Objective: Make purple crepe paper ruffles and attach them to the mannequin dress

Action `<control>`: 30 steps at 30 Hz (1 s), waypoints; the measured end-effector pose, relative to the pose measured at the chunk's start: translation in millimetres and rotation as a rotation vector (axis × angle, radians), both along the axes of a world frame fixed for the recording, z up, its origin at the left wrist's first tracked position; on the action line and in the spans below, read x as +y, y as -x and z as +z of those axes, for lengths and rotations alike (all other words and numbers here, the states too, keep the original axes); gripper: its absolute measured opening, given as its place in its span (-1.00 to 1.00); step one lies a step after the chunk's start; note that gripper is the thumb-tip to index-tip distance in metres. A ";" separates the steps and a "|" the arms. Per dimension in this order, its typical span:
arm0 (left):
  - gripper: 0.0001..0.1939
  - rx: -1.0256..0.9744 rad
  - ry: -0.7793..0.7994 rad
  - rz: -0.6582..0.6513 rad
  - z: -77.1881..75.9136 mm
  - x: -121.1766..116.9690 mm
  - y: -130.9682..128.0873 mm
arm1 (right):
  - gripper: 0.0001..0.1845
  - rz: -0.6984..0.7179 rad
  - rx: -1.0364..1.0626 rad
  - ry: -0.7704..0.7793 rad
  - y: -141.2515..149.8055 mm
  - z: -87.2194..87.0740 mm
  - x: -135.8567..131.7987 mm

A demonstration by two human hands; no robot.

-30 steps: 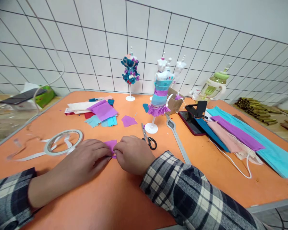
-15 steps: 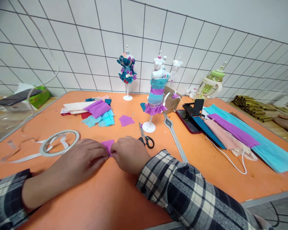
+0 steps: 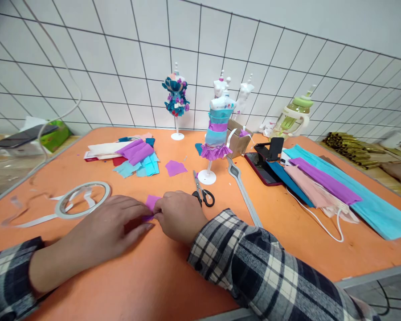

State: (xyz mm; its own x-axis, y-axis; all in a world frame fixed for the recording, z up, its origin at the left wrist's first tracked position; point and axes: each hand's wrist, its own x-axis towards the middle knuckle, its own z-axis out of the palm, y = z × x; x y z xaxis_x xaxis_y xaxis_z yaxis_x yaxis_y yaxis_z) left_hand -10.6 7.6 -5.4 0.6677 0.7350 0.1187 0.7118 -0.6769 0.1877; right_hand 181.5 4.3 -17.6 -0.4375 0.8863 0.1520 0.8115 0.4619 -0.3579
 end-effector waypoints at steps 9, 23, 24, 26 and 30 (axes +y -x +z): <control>-0.77 0.010 -0.052 -0.042 -4.2 7.2 1.0 | -0.77 0.022 -0.087 -0.019 -0.1 5.9 -4.7; -0.79 0.043 -0.139 -0.040 1.4 6.0 0.6 | -0.80 -0.029 -0.068 -0.001 5.7 2.0 -4.0; -0.80 0.041 -0.143 -0.043 2.1 5.7 0.8 | -0.82 -0.030 -0.056 0.003 5.5 2.1 -4.2; -0.81 0.040 -0.144 -0.044 3.2 5.2 1.4 | -0.86 -0.034 -0.025 0.005 4.9 1.8 -4.4; -0.81 0.040 -0.136 -0.054 3.7 4.7 1.7 | -0.83 0.007 -0.060 -0.020 3.4 1.4 -3.4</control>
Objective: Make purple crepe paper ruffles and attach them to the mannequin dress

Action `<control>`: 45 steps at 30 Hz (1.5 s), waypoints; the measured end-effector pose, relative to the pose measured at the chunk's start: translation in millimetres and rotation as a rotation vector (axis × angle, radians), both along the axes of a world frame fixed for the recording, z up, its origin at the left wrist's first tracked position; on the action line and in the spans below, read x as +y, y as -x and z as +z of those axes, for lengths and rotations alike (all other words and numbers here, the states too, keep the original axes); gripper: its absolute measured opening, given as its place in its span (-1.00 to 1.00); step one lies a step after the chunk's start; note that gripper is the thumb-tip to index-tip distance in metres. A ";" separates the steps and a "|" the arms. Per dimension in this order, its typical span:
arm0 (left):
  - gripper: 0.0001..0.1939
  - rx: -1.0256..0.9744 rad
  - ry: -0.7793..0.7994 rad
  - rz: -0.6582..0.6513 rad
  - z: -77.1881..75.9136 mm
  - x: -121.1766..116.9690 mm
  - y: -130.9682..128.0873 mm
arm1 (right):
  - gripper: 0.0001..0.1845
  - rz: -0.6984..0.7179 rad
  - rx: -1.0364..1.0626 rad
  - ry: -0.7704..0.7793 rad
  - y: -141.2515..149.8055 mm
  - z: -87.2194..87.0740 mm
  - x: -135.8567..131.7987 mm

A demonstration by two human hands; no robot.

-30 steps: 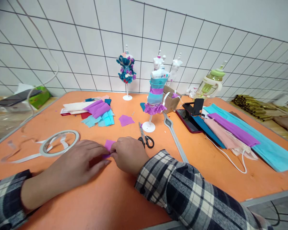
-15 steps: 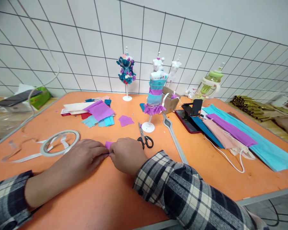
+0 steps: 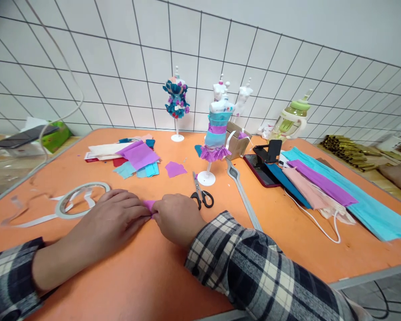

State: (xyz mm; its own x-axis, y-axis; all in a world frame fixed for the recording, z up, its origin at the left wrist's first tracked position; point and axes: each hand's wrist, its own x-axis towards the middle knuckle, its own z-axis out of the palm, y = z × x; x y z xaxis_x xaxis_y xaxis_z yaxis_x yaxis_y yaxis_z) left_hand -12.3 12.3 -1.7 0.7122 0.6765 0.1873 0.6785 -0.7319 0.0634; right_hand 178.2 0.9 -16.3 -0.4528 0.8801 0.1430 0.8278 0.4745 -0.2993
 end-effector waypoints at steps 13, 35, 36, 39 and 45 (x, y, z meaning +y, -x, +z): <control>-0.80 -0.027 0.036 0.007 -4.9 1.8 0.5 | -0.75 0.019 -0.065 -0.028 1.0 3.9 -6.0; -0.77 -0.024 0.041 0.010 -5.7 2.3 1.0 | -0.84 -0.036 0.062 0.015 2.1 -2.3 -1.4; -0.76 -0.020 0.028 0.003 -5.0 2.3 0.5 | -0.84 -0.038 0.068 0.018 2.0 -2.8 -1.2; -0.77 -0.017 0.032 -0.012 -4.0 2.4 -0.6 | -0.84 -0.036 0.060 0.030 1.8 -3.5 -1.0; -0.81 -0.025 0.068 0.016 -6.8 2.5 1.1 | -0.81 -0.025 0.022 0.024 1.6 -0.9 -1.5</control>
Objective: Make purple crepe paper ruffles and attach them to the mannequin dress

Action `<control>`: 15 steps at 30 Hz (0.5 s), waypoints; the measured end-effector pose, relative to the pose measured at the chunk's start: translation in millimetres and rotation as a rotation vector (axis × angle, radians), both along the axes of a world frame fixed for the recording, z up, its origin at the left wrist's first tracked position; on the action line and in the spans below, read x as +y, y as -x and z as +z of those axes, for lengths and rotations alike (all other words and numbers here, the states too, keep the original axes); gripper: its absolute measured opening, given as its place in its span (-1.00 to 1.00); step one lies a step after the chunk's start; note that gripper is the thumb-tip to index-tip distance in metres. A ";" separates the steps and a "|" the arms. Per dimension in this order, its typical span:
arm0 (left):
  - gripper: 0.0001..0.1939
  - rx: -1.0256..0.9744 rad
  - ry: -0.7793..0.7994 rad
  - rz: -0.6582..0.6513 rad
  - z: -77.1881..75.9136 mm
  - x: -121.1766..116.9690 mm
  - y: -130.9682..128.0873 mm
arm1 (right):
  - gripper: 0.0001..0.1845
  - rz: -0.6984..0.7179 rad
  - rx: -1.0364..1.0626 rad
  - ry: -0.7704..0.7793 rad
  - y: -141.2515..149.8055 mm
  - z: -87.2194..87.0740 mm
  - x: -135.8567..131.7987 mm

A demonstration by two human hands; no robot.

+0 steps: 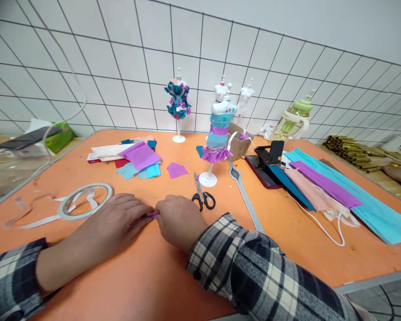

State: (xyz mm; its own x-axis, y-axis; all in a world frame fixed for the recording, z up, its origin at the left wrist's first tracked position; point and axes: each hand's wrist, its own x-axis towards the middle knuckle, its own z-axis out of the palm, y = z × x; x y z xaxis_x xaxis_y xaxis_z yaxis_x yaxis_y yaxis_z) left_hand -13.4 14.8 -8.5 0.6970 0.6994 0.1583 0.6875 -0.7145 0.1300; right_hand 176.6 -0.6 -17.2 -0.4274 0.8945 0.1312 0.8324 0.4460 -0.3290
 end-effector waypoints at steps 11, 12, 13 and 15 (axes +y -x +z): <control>-0.76 -0.041 -0.035 -0.058 1.9 1.5 0.9 | -0.81 0.095 -0.004 -0.042 -9.5 -9.1 5.4; -0.76 -0.061 -0.058 -0.053 2.5 0.9 0.8 | -0.80 0.094 -0.022 -0.063 -8.7 -9.2 4.2; -0.75 -0.075 -0.085 -0.048 3.0 0.0 0.7 | -0.80 0.093 -0.038 -0.083 -7.7 -9.0 2.7; -0.71 -0.081 -0.143 -0.034 3.1 -2.1 0.3 | -0.79 0.094 -0.064 -0.123 -6.0 -8.1 -0.7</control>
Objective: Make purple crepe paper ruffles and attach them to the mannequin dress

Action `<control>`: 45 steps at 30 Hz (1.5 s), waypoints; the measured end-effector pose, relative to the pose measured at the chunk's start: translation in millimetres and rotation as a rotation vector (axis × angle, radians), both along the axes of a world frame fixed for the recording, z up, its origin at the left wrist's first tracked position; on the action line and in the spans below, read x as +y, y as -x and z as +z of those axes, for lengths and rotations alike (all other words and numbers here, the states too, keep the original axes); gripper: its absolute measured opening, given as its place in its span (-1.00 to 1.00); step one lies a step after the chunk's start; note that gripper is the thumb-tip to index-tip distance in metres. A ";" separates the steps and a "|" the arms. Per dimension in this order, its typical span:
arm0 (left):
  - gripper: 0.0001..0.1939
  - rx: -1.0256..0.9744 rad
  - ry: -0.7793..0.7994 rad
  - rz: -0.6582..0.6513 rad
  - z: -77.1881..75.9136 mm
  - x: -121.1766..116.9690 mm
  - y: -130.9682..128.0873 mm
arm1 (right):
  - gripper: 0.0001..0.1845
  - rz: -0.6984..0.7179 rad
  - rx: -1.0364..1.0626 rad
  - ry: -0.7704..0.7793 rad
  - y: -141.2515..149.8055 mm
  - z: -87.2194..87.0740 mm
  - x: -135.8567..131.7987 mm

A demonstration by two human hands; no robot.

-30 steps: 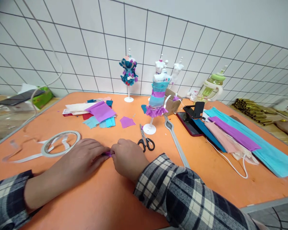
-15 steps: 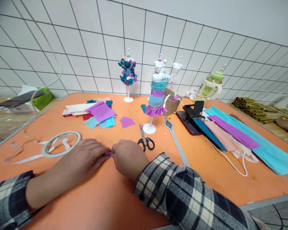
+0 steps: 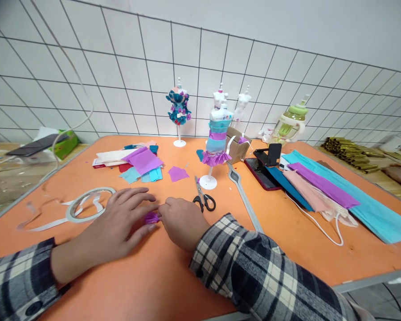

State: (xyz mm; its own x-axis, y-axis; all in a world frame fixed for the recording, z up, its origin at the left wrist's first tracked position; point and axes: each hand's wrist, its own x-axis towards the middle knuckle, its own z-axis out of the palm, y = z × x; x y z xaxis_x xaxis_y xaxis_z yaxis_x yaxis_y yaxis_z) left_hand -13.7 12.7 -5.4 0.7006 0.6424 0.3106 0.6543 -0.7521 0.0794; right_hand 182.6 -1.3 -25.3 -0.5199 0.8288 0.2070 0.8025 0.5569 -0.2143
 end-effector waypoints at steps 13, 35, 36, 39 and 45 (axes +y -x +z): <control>-0.77 0.029 -0.069 0.011 -1.7 -4.4 0.1 | -0.80 0.048 -0.066 -0.085 5.2 10.1 -10.7; -0.78 -0.039 0.103 0.006 -4.3 7.6 10.6 | -0.80 -0.483 -0.381 0.232 -48.4 40.0 1.2; -0.78 -0.041 0.108 0.008 -4.3 7.7 10.6 | -0.78 -0.497 -0.372 0.226 -47.6 39.4 1.9; -0.77 -0.048 0.123 0.009 -4.1 7.9 9.6 | -0.51 -0.556 -0.349 0.203 -44.5 39.2 2.8; -0.76 -0.093 0.125 -0.018 -2.5 7.3 6.5 | -0.36 -0.480 -0.340 0.220 -51.5 43.7 -1.1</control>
State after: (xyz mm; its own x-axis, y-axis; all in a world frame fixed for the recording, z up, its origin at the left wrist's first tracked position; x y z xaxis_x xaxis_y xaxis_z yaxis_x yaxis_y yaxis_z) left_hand -20.2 20.0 -7.9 0.6840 0.6679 0.2932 0.6266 -0.7438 0.2326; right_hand 234.0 -2.4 18.4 -0.0862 0.9906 -0.1066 0.9956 0.0897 0.0282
